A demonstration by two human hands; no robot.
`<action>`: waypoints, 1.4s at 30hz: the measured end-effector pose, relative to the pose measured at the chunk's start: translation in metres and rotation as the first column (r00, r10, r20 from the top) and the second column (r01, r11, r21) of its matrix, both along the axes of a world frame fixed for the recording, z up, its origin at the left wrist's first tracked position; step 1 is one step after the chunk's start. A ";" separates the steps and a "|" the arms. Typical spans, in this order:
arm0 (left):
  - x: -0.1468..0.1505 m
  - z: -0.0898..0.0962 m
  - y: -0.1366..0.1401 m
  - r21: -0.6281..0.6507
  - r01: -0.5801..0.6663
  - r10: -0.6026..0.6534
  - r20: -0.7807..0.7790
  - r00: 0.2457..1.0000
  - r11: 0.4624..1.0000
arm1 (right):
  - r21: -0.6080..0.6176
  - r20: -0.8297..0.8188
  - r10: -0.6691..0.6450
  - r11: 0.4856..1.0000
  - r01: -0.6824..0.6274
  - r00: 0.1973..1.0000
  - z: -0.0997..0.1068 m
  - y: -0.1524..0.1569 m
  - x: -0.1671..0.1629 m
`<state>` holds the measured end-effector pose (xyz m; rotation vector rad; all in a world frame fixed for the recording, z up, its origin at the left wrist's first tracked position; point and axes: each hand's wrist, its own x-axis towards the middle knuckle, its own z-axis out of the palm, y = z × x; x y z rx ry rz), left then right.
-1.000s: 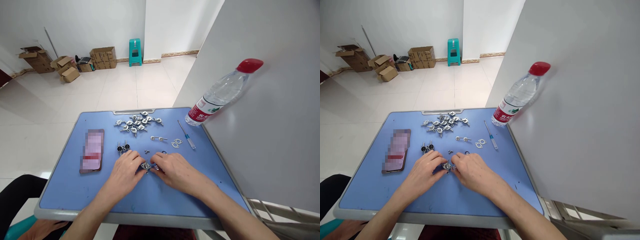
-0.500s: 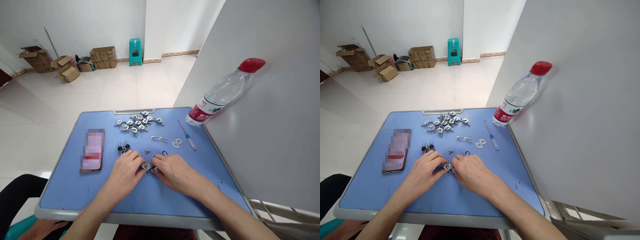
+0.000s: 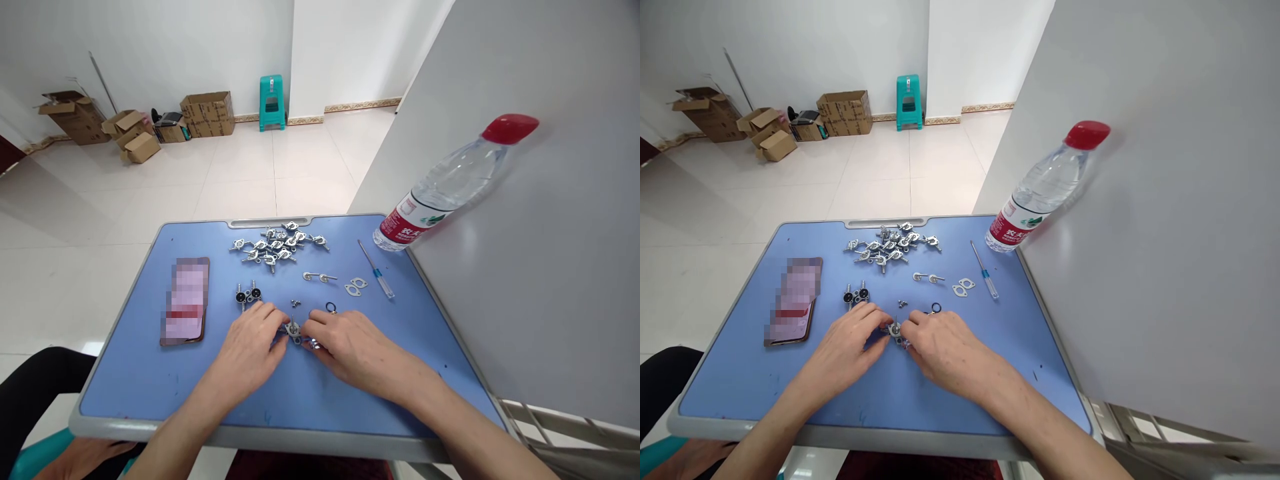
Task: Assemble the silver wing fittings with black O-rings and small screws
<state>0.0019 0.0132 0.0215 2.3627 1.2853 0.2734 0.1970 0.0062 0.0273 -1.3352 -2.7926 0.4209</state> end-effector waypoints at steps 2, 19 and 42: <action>0.000 -0.001 0.000 -0.002 0.004 -0.004 0.014 1.000 1.000 | -0.005 -0.018 0.028 1.000 -0.028 0.999 0.001 -0.001 0.000; 0.001 -0.001 -0.001 0.056 -0.037 0.040 -0.044 0.998 0.998 | -0.050 0.049 -0.050 0.997 0.053 0.998 0.003 -0.001 -0.003; 0.005 -0.003 -0.001 0.052 0.001 0.002 -0.058 0.998 0.999 | -0.093 0.178 -0.138 0.983 0.157 0.974 0.006 0.004 -0.005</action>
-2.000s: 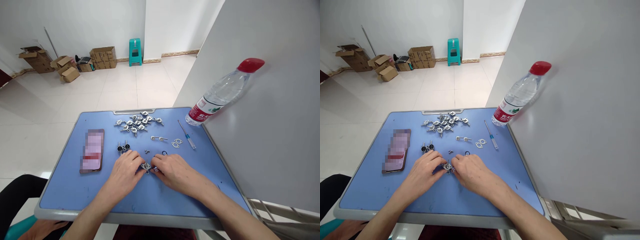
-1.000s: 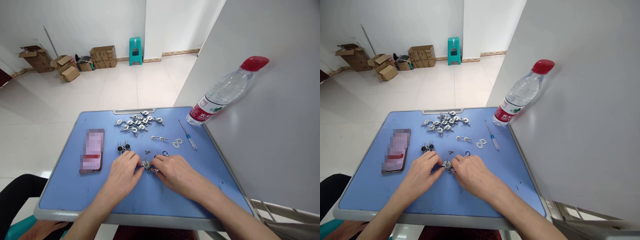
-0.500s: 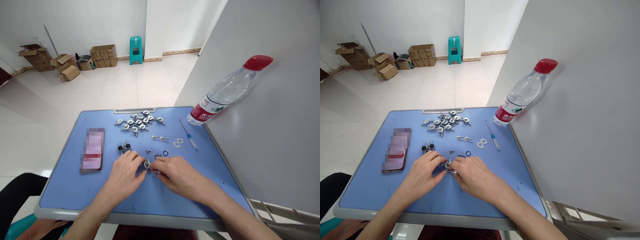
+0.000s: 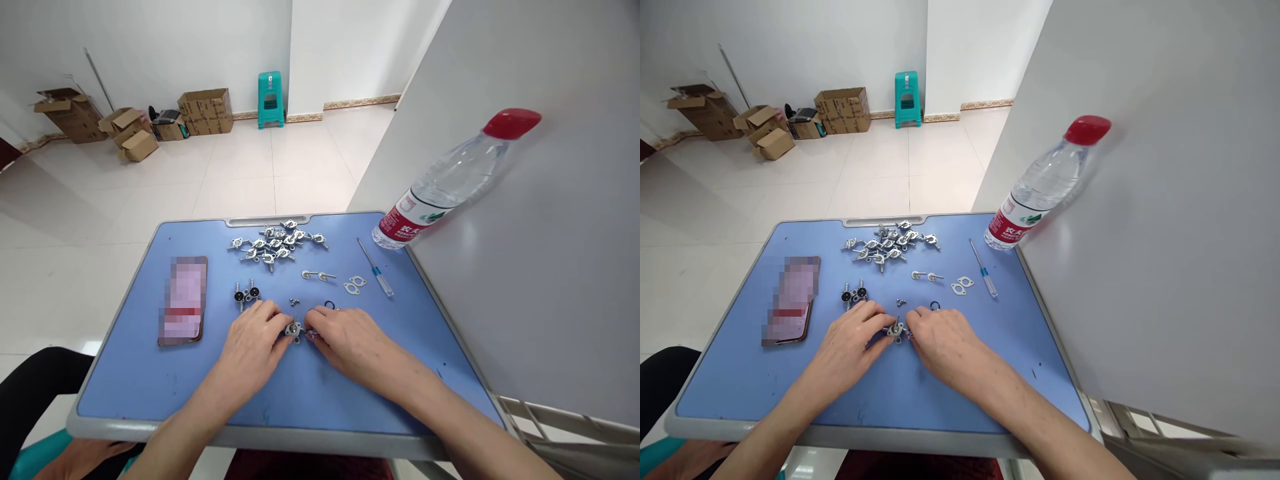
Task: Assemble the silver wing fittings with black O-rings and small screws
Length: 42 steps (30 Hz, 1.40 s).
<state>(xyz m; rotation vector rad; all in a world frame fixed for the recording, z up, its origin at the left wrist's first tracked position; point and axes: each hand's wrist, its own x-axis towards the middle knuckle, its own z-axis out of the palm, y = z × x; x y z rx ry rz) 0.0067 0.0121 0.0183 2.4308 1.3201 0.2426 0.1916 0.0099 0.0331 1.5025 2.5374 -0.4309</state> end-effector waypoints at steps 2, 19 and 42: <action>0.000 0.001 0.000 -0.011 -0.003 0.003 0.006 1.000 1.000 | -0.005 -0.002 -0.003 1.000 0.003 1.000 0.000 0.000 0.000; 0.005 -0.004 -0.003 0.068 -0.019 0.018 0.007 1.000 0.998 | 0.002 -0.140 -0.048 0.999 0.049 0.989 -0.007 -0.005 -0.002; 0.005 -0.005 0.000 -0.016 -0.035 0.036 0.055 0.998 0.999 | 0.025 -0.299 -0.006 1.000 0.014 0.954 -0.013 -0.002 0.003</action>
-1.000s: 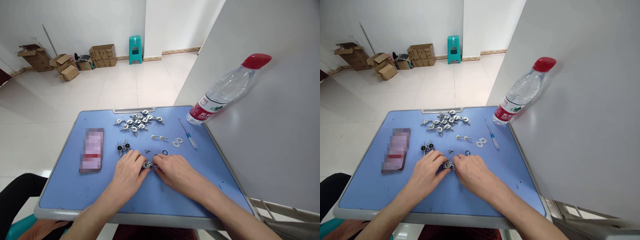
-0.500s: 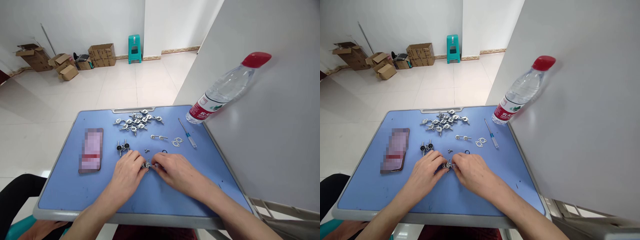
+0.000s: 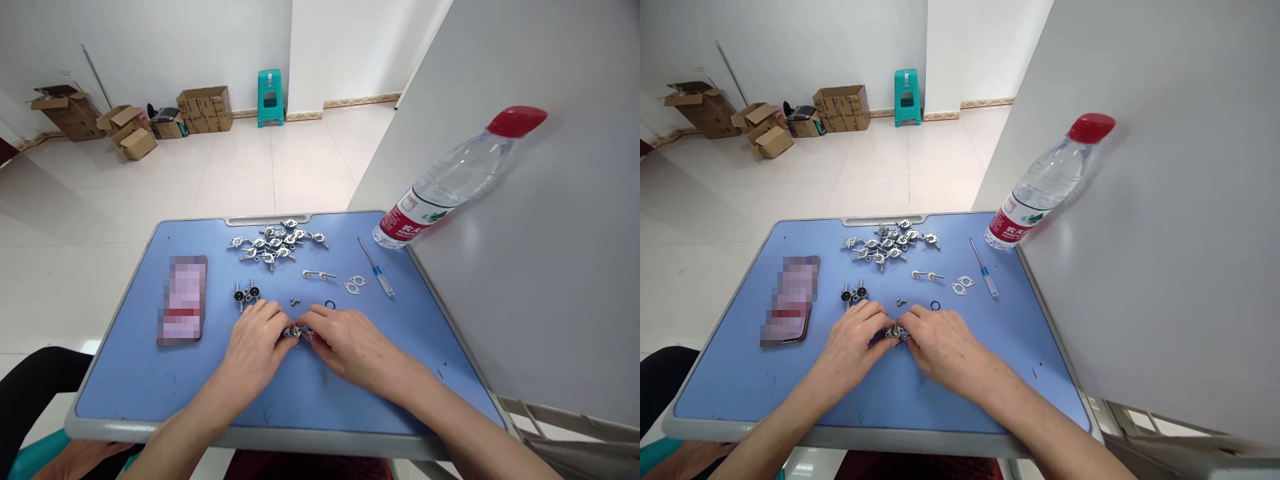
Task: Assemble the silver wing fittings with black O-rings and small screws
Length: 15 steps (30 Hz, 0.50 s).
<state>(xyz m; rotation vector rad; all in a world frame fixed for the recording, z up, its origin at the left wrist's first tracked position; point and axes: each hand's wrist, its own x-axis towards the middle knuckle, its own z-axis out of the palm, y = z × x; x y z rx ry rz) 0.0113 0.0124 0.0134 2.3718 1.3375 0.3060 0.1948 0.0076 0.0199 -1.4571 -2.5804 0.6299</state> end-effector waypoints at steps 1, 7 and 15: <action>0.000 0.000 0.000 0.005 0.001 -0.001 0.002 1.000 1.000 | 0.001 0.008 -0.002 1.000 0.002 1.000 0.001 0.000 0.000; 0.000 -0.001 -0.001 0.026 0.024 -0.024 0.007 1.000 0.999 | -0.066 0.118 -0.044 0.996 0.052 0.992 0.008 0.000 -0.001; -0.001 -0.002 -0.001 0.034 0.028 -0.029 0.024 0.999 0.999 | -0.119 0.105 -0.077 0.989 0.089 0.992 0.006 0.000 -0.003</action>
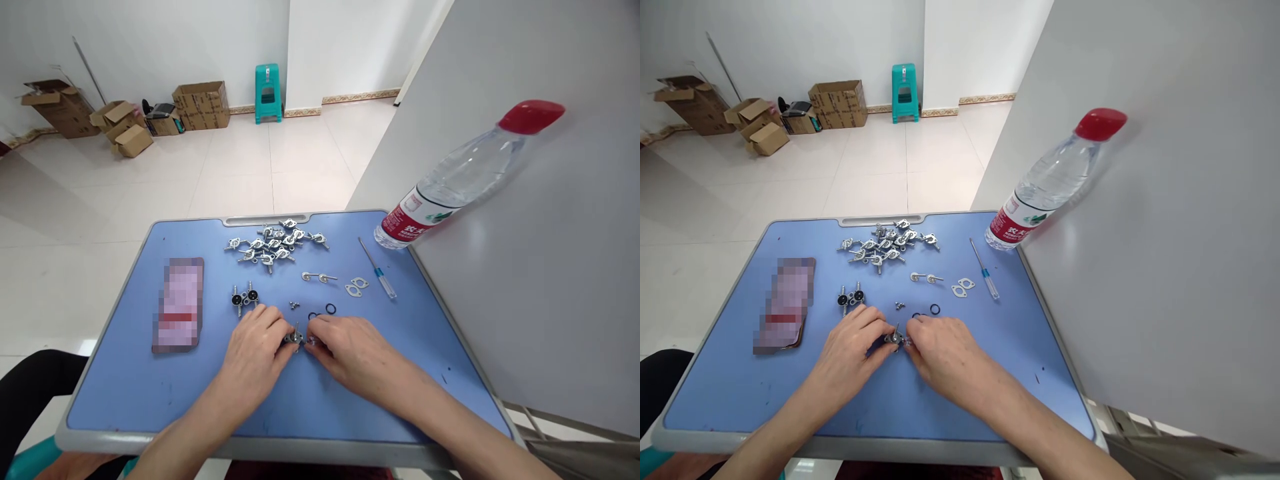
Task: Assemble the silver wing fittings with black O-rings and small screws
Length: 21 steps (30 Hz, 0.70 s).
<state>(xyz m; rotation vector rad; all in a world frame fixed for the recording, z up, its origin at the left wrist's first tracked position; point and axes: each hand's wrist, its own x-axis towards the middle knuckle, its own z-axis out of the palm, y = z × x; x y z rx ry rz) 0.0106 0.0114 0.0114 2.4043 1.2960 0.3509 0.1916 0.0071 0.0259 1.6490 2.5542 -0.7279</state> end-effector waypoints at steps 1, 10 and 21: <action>0.000 0.000 0.000 -0.011 -0.003 0.003 0.003 1.000 1.000 | 0.002 -0.005 0.001 1.000 -0.001 1.000 -0.001 0.000 0.000; 0.001 0.001 0.001 -0.078 -0.024 0.024 0.006 1.000 0.997 | -0.009 -0.017 0.008 1.000 -0.008 1.000 -0.006 -0.001 0.000; 0.001 -0.001 0.001 -0.114 0.003 0.005 0.062 0.998 0.994 | -0.022 -0.213 -0.122 0.993 0.120 0.970 0.013 0.012 0.019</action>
